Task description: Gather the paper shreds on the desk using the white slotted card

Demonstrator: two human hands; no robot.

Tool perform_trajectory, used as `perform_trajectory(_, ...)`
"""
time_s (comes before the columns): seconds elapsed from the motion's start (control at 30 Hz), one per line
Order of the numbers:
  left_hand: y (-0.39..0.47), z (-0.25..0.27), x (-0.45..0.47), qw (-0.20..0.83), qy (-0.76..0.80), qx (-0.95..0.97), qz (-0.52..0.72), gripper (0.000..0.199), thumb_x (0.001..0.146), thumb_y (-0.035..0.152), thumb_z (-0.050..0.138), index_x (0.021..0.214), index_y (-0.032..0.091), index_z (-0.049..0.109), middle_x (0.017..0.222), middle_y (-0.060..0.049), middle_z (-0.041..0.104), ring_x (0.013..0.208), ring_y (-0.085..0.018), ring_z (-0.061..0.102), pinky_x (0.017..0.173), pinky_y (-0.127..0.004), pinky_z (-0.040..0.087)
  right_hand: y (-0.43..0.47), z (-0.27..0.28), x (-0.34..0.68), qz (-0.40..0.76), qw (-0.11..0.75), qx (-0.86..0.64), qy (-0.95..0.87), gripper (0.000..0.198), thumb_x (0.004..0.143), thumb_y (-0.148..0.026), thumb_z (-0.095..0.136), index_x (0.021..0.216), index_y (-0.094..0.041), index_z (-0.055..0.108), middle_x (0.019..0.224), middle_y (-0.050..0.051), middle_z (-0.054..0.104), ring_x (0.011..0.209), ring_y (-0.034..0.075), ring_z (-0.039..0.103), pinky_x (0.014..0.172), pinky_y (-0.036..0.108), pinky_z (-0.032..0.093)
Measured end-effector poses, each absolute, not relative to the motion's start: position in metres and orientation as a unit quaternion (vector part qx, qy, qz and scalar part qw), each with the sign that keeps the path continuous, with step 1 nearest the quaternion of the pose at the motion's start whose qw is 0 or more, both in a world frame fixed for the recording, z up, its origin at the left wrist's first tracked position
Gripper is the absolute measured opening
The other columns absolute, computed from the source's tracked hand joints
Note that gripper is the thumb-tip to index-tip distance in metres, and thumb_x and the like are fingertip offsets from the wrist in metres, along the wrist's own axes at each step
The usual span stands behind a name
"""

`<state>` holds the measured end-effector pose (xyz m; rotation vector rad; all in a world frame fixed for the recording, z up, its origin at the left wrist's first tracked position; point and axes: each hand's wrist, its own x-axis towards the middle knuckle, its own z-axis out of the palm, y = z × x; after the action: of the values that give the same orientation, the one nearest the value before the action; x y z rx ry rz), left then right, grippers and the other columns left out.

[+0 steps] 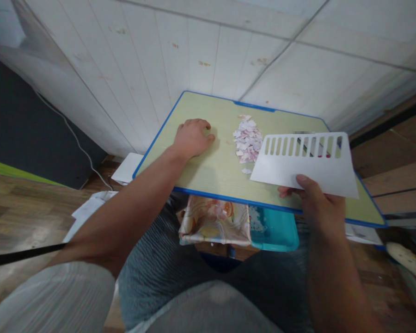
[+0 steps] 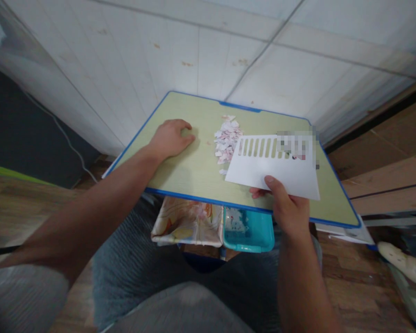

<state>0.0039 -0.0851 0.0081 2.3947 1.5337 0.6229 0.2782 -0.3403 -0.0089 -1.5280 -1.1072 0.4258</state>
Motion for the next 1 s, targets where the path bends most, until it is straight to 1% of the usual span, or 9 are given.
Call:
perform_trajectory(0.1, -0.083, 0.008, 0.004, 0.114, 0.524, 0.817, 0.212, 0.046, 0.104, 0.038, 0.068, 0.145, 0.026, 0.087, 0.162, -0.011, 0.082, 0.158, -0.039, 0.066, 0.139, -0.053, 0.047, -0.336, -0.004, 0.275, 0.196, 0.572, -0.653, -0.457, 0.038, 0.101, -0.061, 0.087, 0.084, -0.028, 0.078, 0.074, 0.005, 0.081, 0.062, 0.030, 0.076, 0.070, 0.048, 0.069)
perform_trajectory(0.17, -0.083, 0.008, 0.003, 0.113, 0.525, 0.817, 0.209, 0.048, 0.104, 0.038, 0.068, 0.145, 0.024, 0.087, 0.162, -0.012, 0.082, 0.158, -0.039, 0.067, 0.139, -0.053, 0.047, -0.335, -0.002, 0.273, 0.183, 0.559, -0.659, -0.468, 0.042, 0.099, -0.063, 0.089, 0.080, -0.028, 0.079, 0.073, 0.006, 0.081, 0.061, 0.030, 0.074, 0.071, 0.049, 0.068)
perform_trajectory(0.3, -0.082, 0.006, 0.003, 0.107, 0.526, 0.817, 0.211, 0.046, 0.104, 0.039, 0.069, 0.144, 0.025, 0.087, 0.162, -0.011, 0.082, 0.157, -0.039, 0.067, 0.139, -0.054, 0.048, -0.338, 0.001, 0.272, 0.186, 0.533, -0.656, -0.500, 0.049, 0.100, -0.066, 0.087, 0.071, -0.027, 0.078, 0.070, 0.009, 0.081, 0.067, 0.032, 0.078, 0.082, 0.052, 0.072)
perform_trajectory(0.37, -0.081, 0.005, 0.003, 0.105, 0.523, 0.817, 0.216, 0.045, 0.104, 0.039, 0.070, 0.143, 0.027, 0.087, 0.160, -0.010, 0.083, 0.156, -0.039, 0.068, 0.138, -0.054, 0.050, -0.340, 0.001, 0.272, 0.199, 0.543, -0.651, -0.493, 0.045, 0.099, -0.062, 0.088, 0.073, -0.027, 0.079, 0.071, 0.007, 0.081, 0.066, 0.031, 0.078, 0.081, 0.050, 0.073)
perform_trajectory(0.5, -0.079, 0.003, 0.002, 0.100, 0.517, 0.822, 0.216, 0.043, 0.105, 0.041, 0.070, 0.142, 0.028, 0.087, 0.159, -0.010, 0.084, 0.155, -0.039, 0.069, 0.137, -0.054, 0.051, -0.341, -0.001, 0.271, 0.194, 0.568, -0.644, -0.474, 0.035, 0.099, -0.054, 0.088, 0.080, -0.026, 0.081, 0.070, 0.005, 0.081, 0.059, 0.026, 0.073, 0.069, 0.042, 0.069)
perform_trajectory(0.67, -0.079, 0.003, 0.002, 0.091, 0.515, 0.826, 0.211, 0.045, 0.105, 0.040, 0.068, 0.143, 0.024, 0.087, 0.160, -0.012, 0.083, 0.155, -0.040, 0.070, 0.137, -0.057, 0.051, -0.345, 0.000, 0.273, 0.196, 0.532, -0.640, -0.518, 0.042, 0.102, -0.059, 0.090, 0.075, -0.027, 0.082, 0.071, 0.006, 0.082, 0.071, 0.030, 0.082, 0.084, 0.046, 0.073)
perform_trajectory(0.77, -0.079, 0.003, 0.002, 0.094, 0.514, 0.825, 0.213, 0.045, 0.104, 0.039, 0.069, 0.143, 0.024, 0.087, 0.160, -0.013, 0.083, 0.155, -0.041, 0.070, 0.137, -0.058, 0.051, -0.345, 0.000, 0.275, 0.215, 0.532, -0.634, -0.518, 0.044, 0.102, -0.064, 0.090, 0.078, -0.027, 0.083, 0.073, 0.005, 0.083, 0.068, 0.029, 0.079, 0.078, 0.045, 0.071)
perform_trajectory(0.9, -0.078, 0.002, 0.002, 0.095, 0.514, 0.824, 0.218, 0.043, 0.104, 0.039, 0.070, 0.142, 0.027, 0.087, 0.158, -0.011, 0.083, 0.154, -0.041, 0.070, 0.137, -0.059, 0.050, -0.343, 0.000, 0.275, 0.201, 0.555, -0.637, -0.496, 0.046, 0.101, -0.066, 0.091, 0.078, -0.027, 0.082, 0.071, 0.004, 0.082, 0.059, 0.025, 0.072, 0.067, 0.041, 0.066)
perform_trajectory(1.0, -0.077, 0.001, 0.002, 0.097, 0.513, 0.825, 0.218, 0.042, 0.105, 0.039, 0.070, 0.141, 0.027, 0.087, 0.158, -0.011, 0.083, 0.154, -0.041, 0.070, 0.137, -0.059, 0.050, -0.343, 0.000, 0.275, 0.189, 0.539, -0.648, -0.504, 0.047, 0.101, -0.064, 0.091, 0.074, -0.027, 0.082, 0.070, 0.005, 0.081, 0.063, 0.027, 0.075, 0.074, 0.043, 0.069)
